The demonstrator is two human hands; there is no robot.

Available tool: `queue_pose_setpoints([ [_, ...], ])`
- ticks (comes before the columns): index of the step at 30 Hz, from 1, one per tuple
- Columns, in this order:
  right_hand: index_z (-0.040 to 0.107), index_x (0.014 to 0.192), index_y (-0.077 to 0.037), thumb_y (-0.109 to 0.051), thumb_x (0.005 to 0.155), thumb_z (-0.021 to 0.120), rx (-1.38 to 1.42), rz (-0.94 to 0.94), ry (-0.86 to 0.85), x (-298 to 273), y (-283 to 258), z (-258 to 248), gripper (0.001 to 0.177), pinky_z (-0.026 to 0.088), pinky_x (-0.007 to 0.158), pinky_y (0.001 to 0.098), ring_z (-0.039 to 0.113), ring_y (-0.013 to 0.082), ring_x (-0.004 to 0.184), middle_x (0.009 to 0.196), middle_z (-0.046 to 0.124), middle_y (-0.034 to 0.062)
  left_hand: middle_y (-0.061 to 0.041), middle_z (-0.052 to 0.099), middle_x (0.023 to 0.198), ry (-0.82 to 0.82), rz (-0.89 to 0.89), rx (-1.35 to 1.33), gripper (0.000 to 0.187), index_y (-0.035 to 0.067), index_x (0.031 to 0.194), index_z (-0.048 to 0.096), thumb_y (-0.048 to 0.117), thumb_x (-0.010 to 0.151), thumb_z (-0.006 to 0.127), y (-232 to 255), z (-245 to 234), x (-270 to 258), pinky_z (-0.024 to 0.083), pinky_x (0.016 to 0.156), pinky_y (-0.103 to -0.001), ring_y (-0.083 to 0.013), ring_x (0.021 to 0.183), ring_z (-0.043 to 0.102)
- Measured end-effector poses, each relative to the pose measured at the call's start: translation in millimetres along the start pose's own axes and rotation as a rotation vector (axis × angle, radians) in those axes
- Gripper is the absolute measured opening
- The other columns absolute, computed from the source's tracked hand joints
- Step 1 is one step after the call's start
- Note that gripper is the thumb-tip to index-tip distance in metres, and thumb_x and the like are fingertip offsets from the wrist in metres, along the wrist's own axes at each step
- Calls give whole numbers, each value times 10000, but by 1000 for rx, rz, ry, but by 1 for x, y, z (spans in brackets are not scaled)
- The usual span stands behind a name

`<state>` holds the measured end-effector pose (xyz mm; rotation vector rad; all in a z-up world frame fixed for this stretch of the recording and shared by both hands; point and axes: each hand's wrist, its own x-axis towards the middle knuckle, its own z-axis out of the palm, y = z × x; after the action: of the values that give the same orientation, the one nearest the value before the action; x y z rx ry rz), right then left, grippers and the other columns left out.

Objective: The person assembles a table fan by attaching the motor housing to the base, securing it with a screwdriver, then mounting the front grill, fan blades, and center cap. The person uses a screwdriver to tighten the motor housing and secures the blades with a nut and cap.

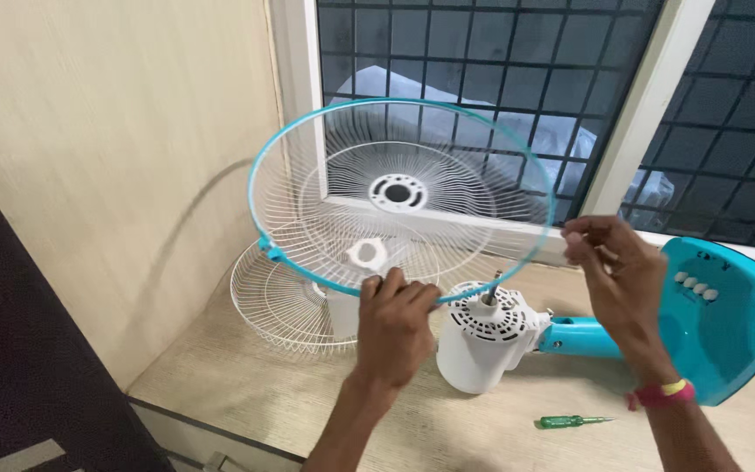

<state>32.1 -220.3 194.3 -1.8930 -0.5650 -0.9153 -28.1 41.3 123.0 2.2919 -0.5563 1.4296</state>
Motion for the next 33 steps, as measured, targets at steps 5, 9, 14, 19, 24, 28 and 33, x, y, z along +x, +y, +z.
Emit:
queue_pose_setpoints([
  [5,763,1091,-57,-147,1004,736,-322,-270,36,14,-17,-24,128,575,825,338,727,148,884,997,785,67,1,727,819,-4,12,-142,101,125,884,724,29,854,711,44,-10,5,349,856,-385,-186,868,557],
  [9,777,1101,-85,-201,955,737,-317,-72,-128,21,-21,-36,191,559,693,363,734,201,901,1047,793,68,1,726,839,-83,39,-233,88,115,898,721,45,846,730,70,-14,-5,344,860,-390,-194,878,552],
  [14,780,1076,-68,-220,899,730,-270,41,-290,17,-13,-49,238,596,882,385,772,198,954,1004,809,96,-13,694,801,-174,108,-198,190,98,947,730,-19,800,701,85,-16,-16,354,861,-380,-207,913,556],
  [19,787,1063,-67,-240,857,736,-344,102,-301,14,-27,-71,274,628,845,400,792,214,901,982,817,95,14,687,841,-90,177,-202,223,122,999,729,-2,823,674,101,-16,-31,354,898,-351,-149,905,560],
  [24,794,1055,-103,-255,839,797,-527,248,-452,16,-56,-79,264,643,810,396,803,195,901,962,832,62,53,597,739,-54,265,-87,54,189,900,690,226,940,690,115,-15,-60,371,856,-330,-125,864,558],
  [28,795,1077,-119,-259,771,842,-534,195,-647,22,-73,-70,340,672,810,344,828,163,873,937,840,51,74,521,627,-127,302,-53,325,210,774,628,336,1064,706,129,-11,-78,360,743,-295,-81,757,546],
  [33,764,1160,-140,-267,789,803,-430,53,-843,37,-76,-53,394,673,805,322,816,157,857,945,838,50,70,530,638,-74,242,-67,304,192,805,649,323,1080,656,125,-2,-80,391,824,-301,-91,799,563],
])
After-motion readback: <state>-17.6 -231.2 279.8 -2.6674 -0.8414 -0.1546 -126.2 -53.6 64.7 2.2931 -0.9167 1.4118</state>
